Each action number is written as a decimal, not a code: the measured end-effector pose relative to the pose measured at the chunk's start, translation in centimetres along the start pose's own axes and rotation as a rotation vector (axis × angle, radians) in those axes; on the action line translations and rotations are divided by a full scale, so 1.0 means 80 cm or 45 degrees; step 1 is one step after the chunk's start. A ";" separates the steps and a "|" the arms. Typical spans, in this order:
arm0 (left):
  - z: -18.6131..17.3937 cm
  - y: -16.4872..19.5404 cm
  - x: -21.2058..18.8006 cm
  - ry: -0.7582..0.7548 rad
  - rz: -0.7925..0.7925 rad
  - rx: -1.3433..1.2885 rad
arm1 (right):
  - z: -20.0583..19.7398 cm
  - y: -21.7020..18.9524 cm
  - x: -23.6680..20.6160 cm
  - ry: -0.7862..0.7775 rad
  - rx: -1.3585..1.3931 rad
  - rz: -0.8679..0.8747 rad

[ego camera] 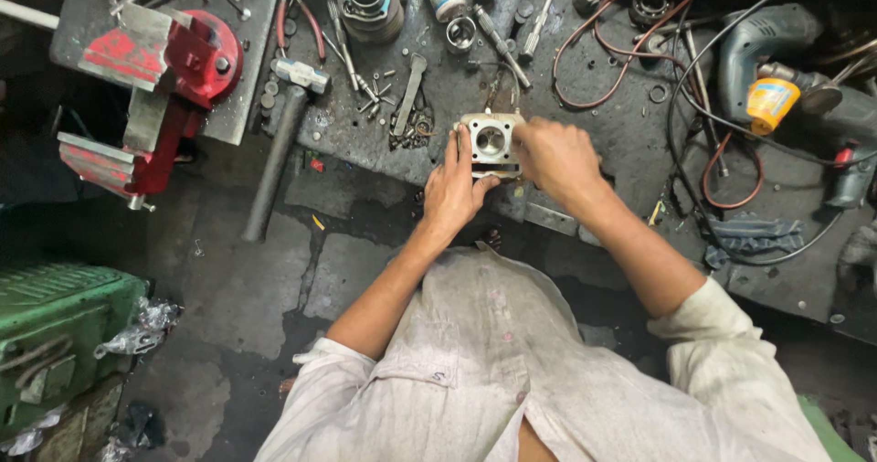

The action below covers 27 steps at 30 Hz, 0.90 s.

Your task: The person uses a screwdriver to scrape and clean the interior surfaces of a small metallic engine component on a cluttered workbench. They repeatedly reposition the part and apply the tool to different areas, then set the tool down and continue handling the part by hand.

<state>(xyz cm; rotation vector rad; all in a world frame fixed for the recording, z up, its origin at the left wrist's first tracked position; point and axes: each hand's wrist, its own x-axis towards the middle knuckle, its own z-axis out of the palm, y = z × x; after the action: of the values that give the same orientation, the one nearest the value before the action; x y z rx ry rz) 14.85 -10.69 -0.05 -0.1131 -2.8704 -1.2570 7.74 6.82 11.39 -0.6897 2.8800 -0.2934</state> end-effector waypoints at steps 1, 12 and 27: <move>-0.001 0.000 0.000 0.007 0.012 -0.002 | 0.001 0.001 -0.001 -0.038 0.016 0.060; 0.003 -0.001 0.002 0.022 0.017 -0.002 | -0.006 0.002 0.002 0.003 -0.026 0.206; -0.003 0.004 0.007 -0.013 -0.007 -0.030 | -0.011 0.004 -0.007 -0.067 0.151 0.260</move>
<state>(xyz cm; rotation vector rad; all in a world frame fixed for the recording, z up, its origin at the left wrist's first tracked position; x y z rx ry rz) 14.29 -10.60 0.39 -0.1120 -2.8670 -1.2956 7.92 7.53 12.26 -0.3734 2.8250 -0.4067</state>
